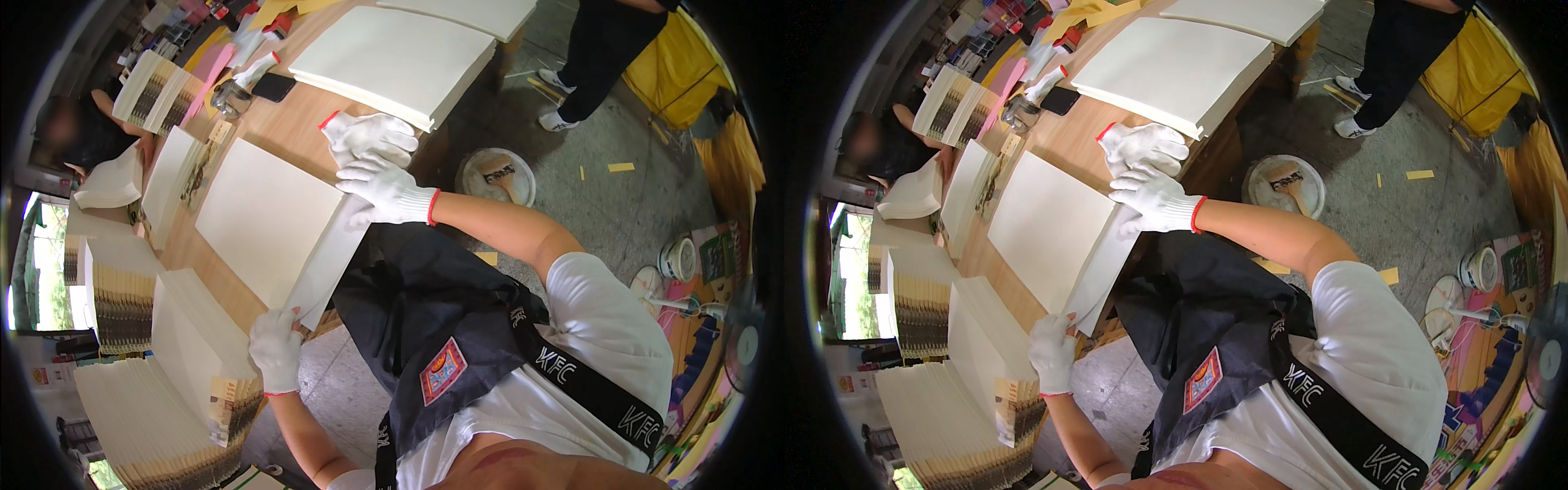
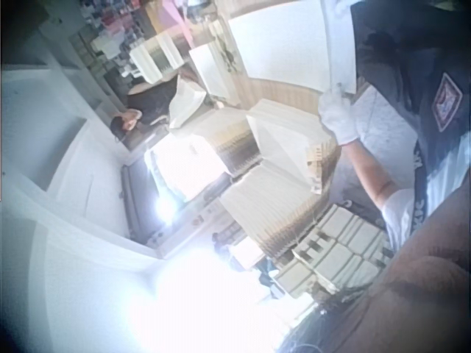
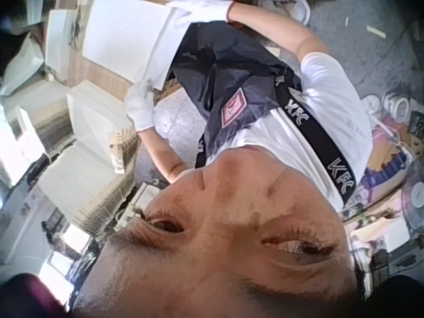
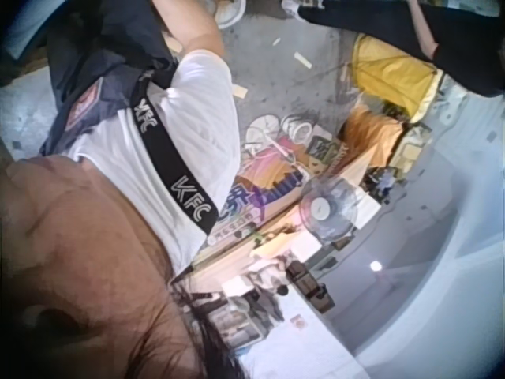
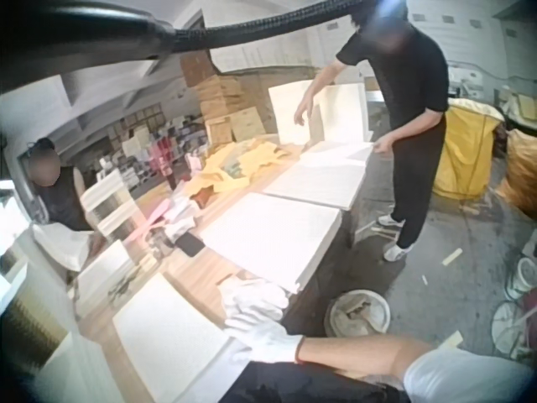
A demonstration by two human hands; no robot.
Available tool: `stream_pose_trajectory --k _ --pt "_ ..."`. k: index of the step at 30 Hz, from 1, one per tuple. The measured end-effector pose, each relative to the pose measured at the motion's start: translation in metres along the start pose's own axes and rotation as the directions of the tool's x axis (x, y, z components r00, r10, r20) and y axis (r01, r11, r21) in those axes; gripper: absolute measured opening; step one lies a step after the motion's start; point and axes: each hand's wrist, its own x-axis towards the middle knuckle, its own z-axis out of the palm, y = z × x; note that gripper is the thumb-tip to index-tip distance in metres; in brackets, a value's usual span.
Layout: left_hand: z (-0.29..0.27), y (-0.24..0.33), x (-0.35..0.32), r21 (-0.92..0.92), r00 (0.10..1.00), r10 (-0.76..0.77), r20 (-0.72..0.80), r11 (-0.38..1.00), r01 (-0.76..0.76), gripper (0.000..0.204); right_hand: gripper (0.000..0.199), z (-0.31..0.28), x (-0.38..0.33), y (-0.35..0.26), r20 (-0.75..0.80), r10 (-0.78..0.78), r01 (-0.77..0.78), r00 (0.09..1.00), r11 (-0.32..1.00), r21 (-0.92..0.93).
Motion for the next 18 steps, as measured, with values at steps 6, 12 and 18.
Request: stream_pose_trajectory --k 6,12,18 --pt "0.015 0.013 0.011 0.115 0.996 0.051 -0.07 0.992 -0.042 0.009 0.072 0.001 0.005 0.011 0.02 0.045 -0.048 0.999 0.981 0.186" --pt "0.024 -0.005 0.007 0.105 0.988 -0.058 -0.144 0.992 0.073 0.007 0.049 -0.03 0.033 -0.005 -0.044 -0.177 0.18 0.983 0.982 0.059" --pt "0.013 -0.011 0.026 -0.208 0.884 -0.455 0.104 0.86 0.467 0.008 0.026 -0.031 0.081 -0.015 0.322 -0.451 0.384 0.832 0.889 0.251"
